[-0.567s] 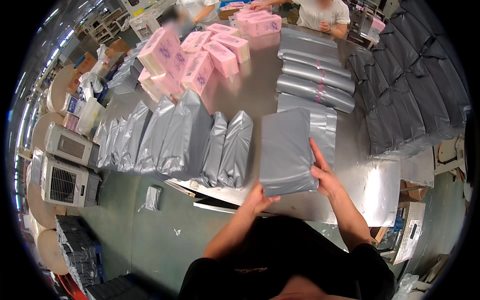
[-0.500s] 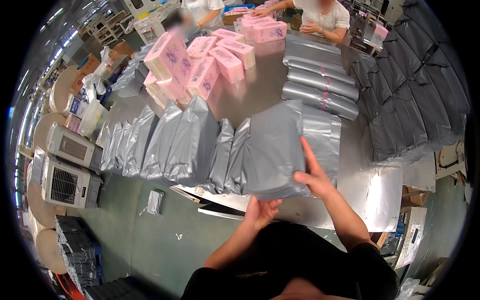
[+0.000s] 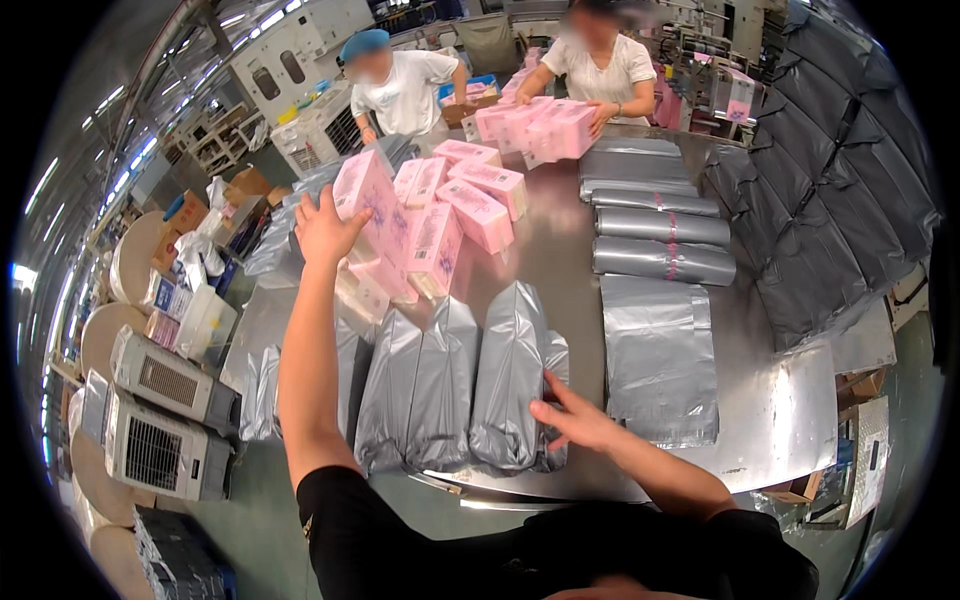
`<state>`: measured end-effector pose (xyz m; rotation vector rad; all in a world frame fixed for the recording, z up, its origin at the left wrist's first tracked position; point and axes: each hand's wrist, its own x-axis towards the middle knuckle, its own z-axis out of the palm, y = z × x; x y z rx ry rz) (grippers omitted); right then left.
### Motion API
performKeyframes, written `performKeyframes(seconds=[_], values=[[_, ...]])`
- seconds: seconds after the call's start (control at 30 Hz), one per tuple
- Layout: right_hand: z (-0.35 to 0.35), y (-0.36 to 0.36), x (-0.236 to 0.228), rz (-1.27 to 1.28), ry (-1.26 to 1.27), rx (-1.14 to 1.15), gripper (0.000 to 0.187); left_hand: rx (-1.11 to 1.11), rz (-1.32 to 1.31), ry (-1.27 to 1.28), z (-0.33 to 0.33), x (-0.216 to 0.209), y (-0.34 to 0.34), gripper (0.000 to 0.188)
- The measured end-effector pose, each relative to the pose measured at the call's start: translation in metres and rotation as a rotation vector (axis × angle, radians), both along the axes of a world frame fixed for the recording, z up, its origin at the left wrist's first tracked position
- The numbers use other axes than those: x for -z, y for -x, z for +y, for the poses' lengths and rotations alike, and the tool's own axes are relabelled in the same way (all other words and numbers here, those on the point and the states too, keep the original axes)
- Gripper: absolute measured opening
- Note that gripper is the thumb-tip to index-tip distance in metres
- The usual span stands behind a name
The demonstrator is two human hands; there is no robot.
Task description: The person repeatedly picks up pink boxes and places them into gray plastic shipping bags on a metal table. The person folds the top of each bag to close it and stacks the sealed packages. Other workers are visible in the background performing similar tasks.
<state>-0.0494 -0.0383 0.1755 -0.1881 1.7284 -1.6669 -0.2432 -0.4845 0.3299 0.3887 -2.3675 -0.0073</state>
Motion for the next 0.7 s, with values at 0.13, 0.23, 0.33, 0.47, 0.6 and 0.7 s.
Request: performKeyframes(seconds=[0.13, 0.23, 0.33, 0.47, 0.6, 0.7], values=[[-0.009, 0.001, -0.023, 0.108, -0.017, 0.001, 0.109, -0.174, -0.312, -0.225, -0.004, 0.019, 0.074, 0.094], [-0.011, 0.006, -0.001, 0.312, -0.214, -0.066, 0.109, -0.171, -0.419, -0.275, -0.001, 0.02, 0.102, 0.093], [0.004, 0.02, 0.007, 0.359, -0.195, -0.067, 0.106, -0.047, -0.23, -0.18, -0.016, 0.01, 0.105, 0.086], [0.084, 0.015, -0.002, 0.265, 0.109, 0.249, 0.081, 0.628, -0.095, -1.03, 0.064, -0.037, 0.023, 0.061], [0.175, -0.004, -0.016, 0.33, 0.531, 0.331, 0.09, 0.848, -0.187, -1.366, 0.273, -0.031, -0.142, 0.059], [0.221, -0.032, -0.018, 0.375, 0.783, 0.393, 0.105, 0.992, -0.363, -0.959, 0.418, 0.022, -0.228, 0.085]])
